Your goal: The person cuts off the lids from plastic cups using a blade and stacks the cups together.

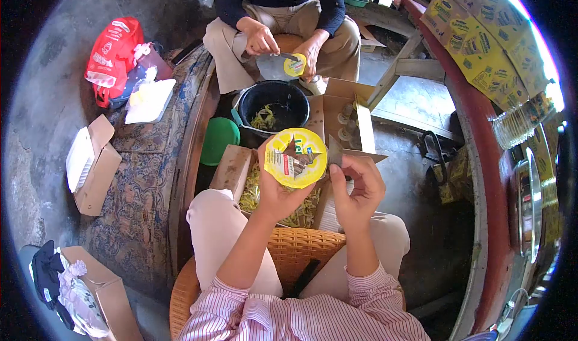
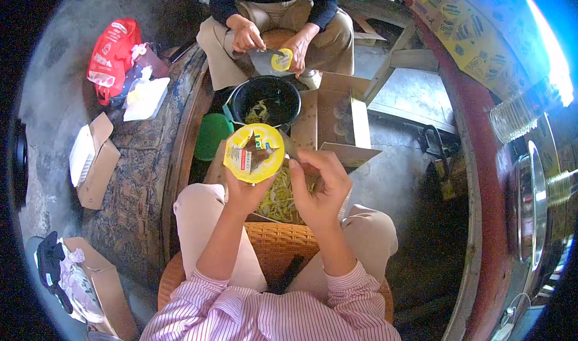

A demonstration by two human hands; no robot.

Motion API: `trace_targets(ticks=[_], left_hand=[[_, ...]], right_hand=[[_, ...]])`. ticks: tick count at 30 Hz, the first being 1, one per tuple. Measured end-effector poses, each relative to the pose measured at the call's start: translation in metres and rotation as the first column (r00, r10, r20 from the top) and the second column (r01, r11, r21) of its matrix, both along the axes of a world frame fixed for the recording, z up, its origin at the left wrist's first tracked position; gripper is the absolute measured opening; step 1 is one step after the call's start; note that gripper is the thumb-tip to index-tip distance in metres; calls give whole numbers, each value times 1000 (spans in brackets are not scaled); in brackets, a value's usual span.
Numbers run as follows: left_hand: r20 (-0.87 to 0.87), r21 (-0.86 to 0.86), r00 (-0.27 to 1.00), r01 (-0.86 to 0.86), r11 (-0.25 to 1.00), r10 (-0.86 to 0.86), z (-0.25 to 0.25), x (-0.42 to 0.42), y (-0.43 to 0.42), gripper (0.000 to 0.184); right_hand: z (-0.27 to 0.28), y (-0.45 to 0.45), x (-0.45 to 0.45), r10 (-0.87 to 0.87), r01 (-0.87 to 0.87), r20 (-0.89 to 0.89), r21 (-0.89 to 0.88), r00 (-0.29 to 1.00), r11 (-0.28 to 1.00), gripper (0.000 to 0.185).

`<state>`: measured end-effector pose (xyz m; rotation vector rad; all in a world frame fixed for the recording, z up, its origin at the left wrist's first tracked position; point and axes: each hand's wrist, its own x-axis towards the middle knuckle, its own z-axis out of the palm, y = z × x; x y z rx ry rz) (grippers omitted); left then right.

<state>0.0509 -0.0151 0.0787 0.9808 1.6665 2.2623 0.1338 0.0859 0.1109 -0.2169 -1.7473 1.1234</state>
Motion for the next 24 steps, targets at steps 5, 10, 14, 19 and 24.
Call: trace_targets(ticks=[5,10,14,19,24], left_hand=[[25,-30,1000,8,1000,-7,-1,6,3,73],[-37,-85,999,17,996,-20,-13,2,2,74],[-34,93,997,-64,994,67,0,6,7,77],[-198,76,966,-156,985,168,5,4,5,77],[-138,93,980,-133,987,146,2,5,8,78]], right_hand=[[-1,3,0,-6,6,9,1,1000,1000,17],[0,5,1,-70,70,-7,-13,998,997,16],[0,3,5,-114,117,-55,51,992,992,16],[2,-1,4,-99,108,-78,125,992,986,17],[3,-5,3,-71,80,-67,130,995,988,17]])
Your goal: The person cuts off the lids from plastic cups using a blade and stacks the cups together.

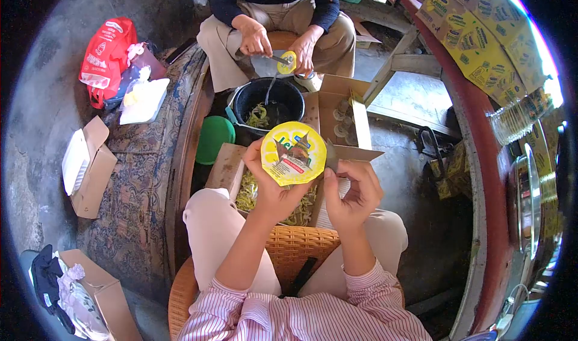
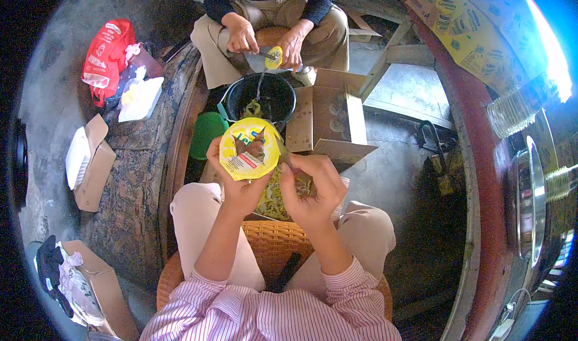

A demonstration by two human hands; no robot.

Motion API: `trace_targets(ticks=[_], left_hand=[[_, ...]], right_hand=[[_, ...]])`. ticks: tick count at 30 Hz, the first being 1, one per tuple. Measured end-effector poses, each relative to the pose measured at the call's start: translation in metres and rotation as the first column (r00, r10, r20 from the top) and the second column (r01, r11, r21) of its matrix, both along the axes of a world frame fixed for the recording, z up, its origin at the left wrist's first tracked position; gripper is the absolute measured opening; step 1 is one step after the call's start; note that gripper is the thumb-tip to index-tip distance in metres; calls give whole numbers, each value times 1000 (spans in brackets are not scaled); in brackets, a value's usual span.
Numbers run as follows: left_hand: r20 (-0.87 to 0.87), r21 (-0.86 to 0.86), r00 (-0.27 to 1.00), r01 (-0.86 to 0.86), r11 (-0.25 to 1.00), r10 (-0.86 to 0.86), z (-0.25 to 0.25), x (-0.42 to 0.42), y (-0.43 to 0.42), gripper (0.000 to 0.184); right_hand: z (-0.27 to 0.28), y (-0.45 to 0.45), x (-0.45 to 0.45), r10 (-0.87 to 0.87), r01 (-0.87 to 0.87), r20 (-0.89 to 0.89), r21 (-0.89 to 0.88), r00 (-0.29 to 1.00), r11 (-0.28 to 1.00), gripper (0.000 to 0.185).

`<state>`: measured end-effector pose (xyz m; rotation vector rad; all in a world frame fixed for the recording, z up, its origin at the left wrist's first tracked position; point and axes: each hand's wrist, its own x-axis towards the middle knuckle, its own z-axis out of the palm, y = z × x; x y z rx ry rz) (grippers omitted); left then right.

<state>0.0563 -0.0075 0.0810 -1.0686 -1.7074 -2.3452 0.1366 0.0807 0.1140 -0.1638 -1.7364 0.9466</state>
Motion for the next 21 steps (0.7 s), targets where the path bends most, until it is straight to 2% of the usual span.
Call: trace_targets(ticks=[3,9,12,15,21], left_hand=[[-89,-54,995,-60,997,55,1,-1,-1,78],[-152,-109,982,-125,986,108,-6,2,0,79],[-176,-43,977,-128,991,118,-9,4,5,81],[-317,-165,931,-241,956,180,-5,4,1,83],[-361,-225,907,-312,923,218,-6,6,0,85]], right_hand=[[-1,-1,-1,-8,8,11,8,1000,1000,17],[-3,-2,-2,-72,71,3,56,997,996,19],[-4,-2,-3,-142,142,-12,182,990,973,21],[-1,-2,-3,-161,160,-13,213,987,964,22],[0,-3,-1,-207,198,10,251,978,948,23]])
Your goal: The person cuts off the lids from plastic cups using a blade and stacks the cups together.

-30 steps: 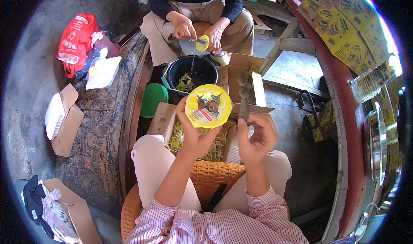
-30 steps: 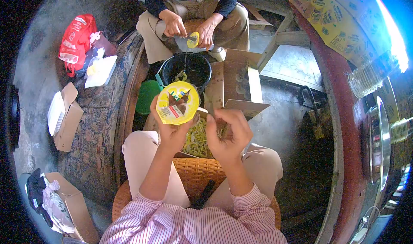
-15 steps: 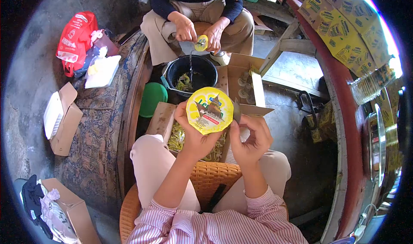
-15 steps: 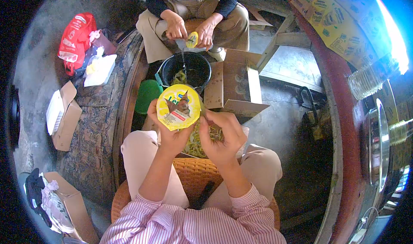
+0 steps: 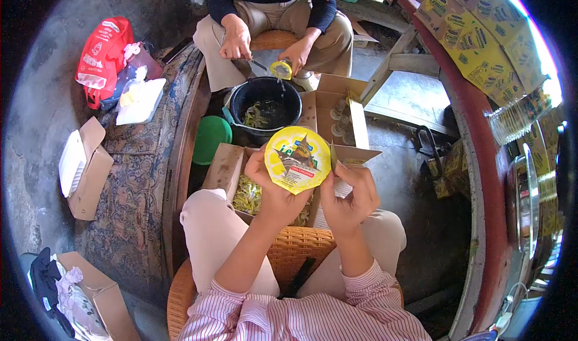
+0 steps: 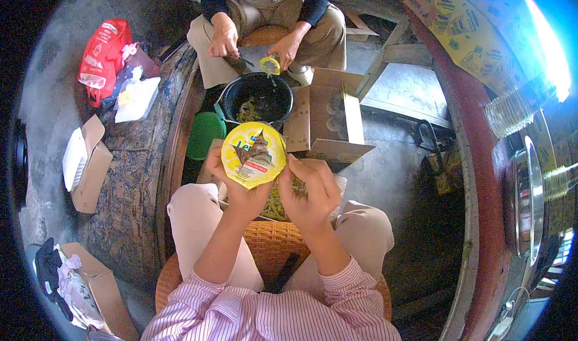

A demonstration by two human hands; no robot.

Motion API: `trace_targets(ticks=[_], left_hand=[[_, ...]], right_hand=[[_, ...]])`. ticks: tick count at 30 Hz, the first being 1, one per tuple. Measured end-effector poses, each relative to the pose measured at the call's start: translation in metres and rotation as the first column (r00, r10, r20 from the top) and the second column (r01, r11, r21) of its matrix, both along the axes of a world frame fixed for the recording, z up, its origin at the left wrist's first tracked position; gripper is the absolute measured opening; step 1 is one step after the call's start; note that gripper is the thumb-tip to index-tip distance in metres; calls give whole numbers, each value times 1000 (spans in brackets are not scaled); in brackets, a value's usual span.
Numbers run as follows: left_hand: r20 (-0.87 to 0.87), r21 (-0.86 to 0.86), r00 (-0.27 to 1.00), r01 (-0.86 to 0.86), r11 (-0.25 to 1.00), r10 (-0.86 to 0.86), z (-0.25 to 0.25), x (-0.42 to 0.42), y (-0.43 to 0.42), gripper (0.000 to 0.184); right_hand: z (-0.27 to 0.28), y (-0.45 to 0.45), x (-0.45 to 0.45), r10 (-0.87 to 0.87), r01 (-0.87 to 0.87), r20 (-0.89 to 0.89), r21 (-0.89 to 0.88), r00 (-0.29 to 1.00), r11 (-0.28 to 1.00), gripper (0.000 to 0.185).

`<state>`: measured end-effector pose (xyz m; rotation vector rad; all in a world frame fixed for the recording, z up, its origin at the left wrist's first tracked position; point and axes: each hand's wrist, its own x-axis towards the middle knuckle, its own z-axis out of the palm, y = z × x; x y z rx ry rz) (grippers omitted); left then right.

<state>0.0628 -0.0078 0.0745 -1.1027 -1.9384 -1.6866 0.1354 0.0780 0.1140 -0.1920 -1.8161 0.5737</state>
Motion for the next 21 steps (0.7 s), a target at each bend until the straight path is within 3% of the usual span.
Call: trace_targets(ticks=[6,15,21], left_hand=[[12,-1,1000,-5,1000,5,4,3,2,81],[105,87,974,194,977,-203,-1,3,3,82],[114,80,960,246,966,-254,-4,-1,1,85]], right_hand=[[1,2,-1,-18,18,-9,35,1000,999,25],[3,8,1,-31,30,29,28,999,999,26],[5,13,2,13,-12,30,-23,999,1000,24]])
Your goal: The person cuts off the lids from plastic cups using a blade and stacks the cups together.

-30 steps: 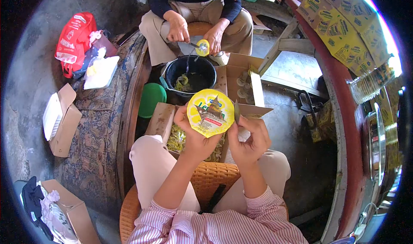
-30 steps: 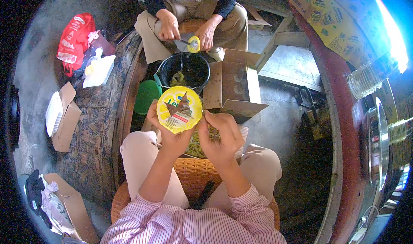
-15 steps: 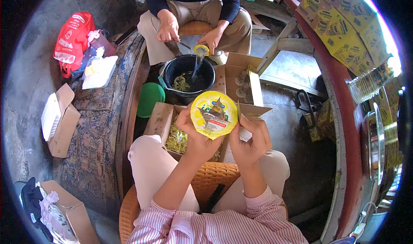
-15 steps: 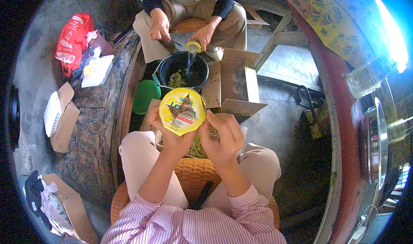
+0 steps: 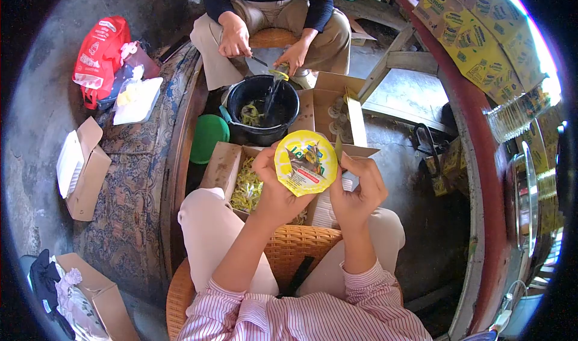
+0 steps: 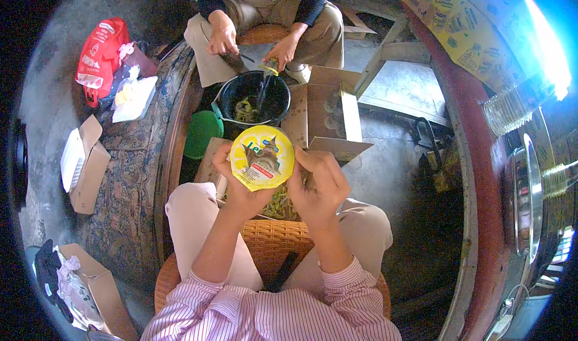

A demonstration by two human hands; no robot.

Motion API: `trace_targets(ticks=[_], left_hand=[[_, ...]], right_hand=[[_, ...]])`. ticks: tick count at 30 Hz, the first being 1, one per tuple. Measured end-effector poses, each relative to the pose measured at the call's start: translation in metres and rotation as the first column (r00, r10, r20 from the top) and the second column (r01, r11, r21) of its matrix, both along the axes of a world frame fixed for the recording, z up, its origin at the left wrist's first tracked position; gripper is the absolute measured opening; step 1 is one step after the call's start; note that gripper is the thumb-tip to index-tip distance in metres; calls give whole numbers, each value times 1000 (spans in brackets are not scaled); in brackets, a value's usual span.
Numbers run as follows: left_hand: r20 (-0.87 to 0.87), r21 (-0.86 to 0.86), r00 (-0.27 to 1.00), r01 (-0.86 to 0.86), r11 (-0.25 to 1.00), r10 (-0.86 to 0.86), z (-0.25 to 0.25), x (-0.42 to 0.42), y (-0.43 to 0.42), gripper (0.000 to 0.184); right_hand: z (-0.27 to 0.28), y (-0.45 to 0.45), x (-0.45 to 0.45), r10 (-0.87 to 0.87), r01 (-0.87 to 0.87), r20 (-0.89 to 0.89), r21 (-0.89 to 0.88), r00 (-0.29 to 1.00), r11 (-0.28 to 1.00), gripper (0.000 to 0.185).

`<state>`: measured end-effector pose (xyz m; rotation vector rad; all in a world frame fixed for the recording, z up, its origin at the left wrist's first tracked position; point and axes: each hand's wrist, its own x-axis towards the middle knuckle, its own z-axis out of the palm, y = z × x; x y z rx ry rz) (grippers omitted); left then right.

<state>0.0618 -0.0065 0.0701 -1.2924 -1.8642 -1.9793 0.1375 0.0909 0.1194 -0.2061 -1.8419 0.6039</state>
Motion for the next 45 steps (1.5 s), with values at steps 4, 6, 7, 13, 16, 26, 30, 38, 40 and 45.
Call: trace_targets(ticks=[4,6,7,13,16,26,30,38,40,45], left_hand=[[0,-55,999,48,997,-48,6,0,-7,85],[63,-16,992,113,993,-112,6,-3,-6,85],[78,-3,990,121,993,-121,6,-2,-7,84],[52,-43,991,128,991,-126,2,-9,-10,85],[145,3,984,101,995,-100,-3,-7,-8,86],[67,15,993,96,995,-97,3,-12,-9,85],[31,-8,995,100,995,-99,1,-10,-8,85],[62,-2,982,181,984,-180,-2,-13,-10,89],[139,74,960,235,969,-243,-1,-12,-10,89],[202,64,927,310,948,-317,0,-9,-13,94]], right_hand=[[0,3,5,65,-63,29,-80,997,995,22],[4,3,5,91,-88,31,-87,995,992,21],[3,2,7,93,-90,35,-95,995,991,21],[5,0,5,90,-88,18,-102,996,991,20],[2,-3,5,88,-89,-14,-123,996,988,20],[3,-5,3,94,-95,-11,-79,996,992,18],[1,-3,3,80,-81,-24,-63,997,995,18],[5,-1,6,105,-105,-2,-80,994,991,18],[5,-1,6,106,-106,2,-90,994,990,18],[0,3,7,102,-99,20,-91,995,991,21]])
